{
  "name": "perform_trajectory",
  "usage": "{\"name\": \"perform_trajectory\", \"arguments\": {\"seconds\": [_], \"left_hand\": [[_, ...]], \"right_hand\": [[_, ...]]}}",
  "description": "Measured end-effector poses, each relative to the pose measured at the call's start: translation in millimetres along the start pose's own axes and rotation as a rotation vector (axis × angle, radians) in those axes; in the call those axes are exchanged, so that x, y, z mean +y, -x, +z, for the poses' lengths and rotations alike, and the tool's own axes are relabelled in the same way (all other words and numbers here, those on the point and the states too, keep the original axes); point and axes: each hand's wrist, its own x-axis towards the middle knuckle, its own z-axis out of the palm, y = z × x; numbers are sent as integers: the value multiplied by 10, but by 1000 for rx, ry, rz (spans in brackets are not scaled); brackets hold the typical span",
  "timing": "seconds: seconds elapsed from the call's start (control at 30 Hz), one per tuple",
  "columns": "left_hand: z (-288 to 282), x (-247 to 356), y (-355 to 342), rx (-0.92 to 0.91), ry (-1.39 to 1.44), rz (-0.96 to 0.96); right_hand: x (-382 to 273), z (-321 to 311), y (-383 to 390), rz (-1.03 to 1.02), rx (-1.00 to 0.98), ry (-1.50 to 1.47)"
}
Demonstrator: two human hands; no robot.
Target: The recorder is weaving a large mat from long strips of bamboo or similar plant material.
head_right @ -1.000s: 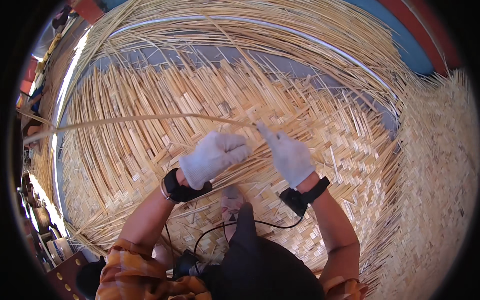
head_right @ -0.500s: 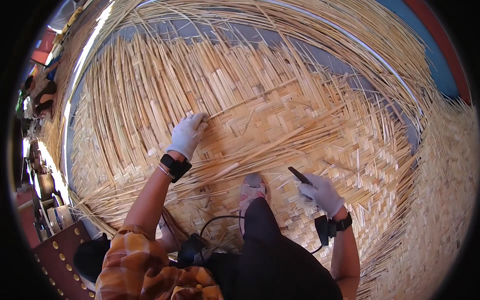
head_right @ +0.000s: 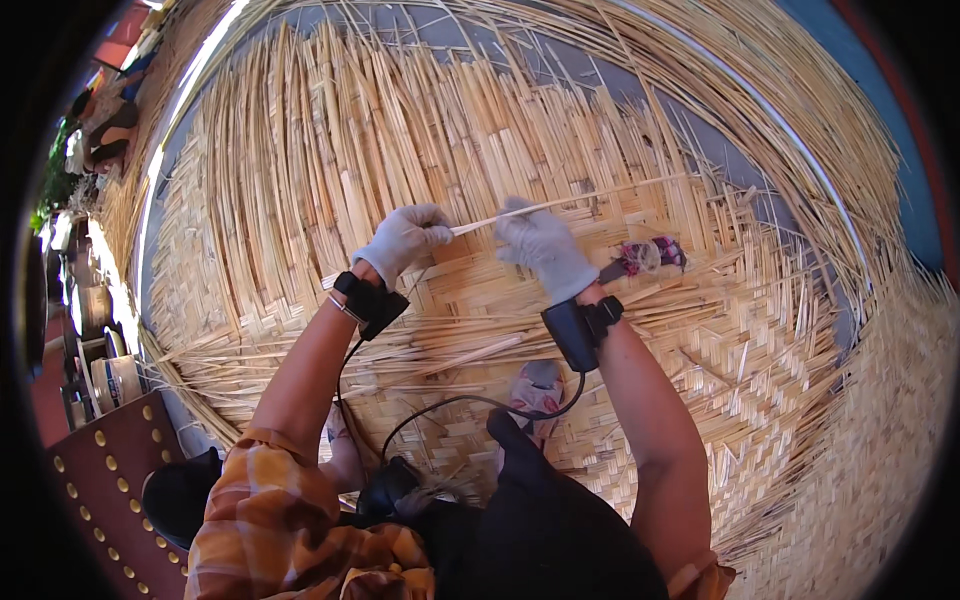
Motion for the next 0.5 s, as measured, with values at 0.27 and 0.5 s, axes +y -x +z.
{"name": "perform_trajectory", "arguments": {"seconds": [0.27,0.5], "left_hand": [[117,12,5,43,5,102],[166,-38,-42,101,-65,180]], "right_hand": [[316,517,-187,-181,335,-86],[413,565,-232,-390,430,-24]]}}
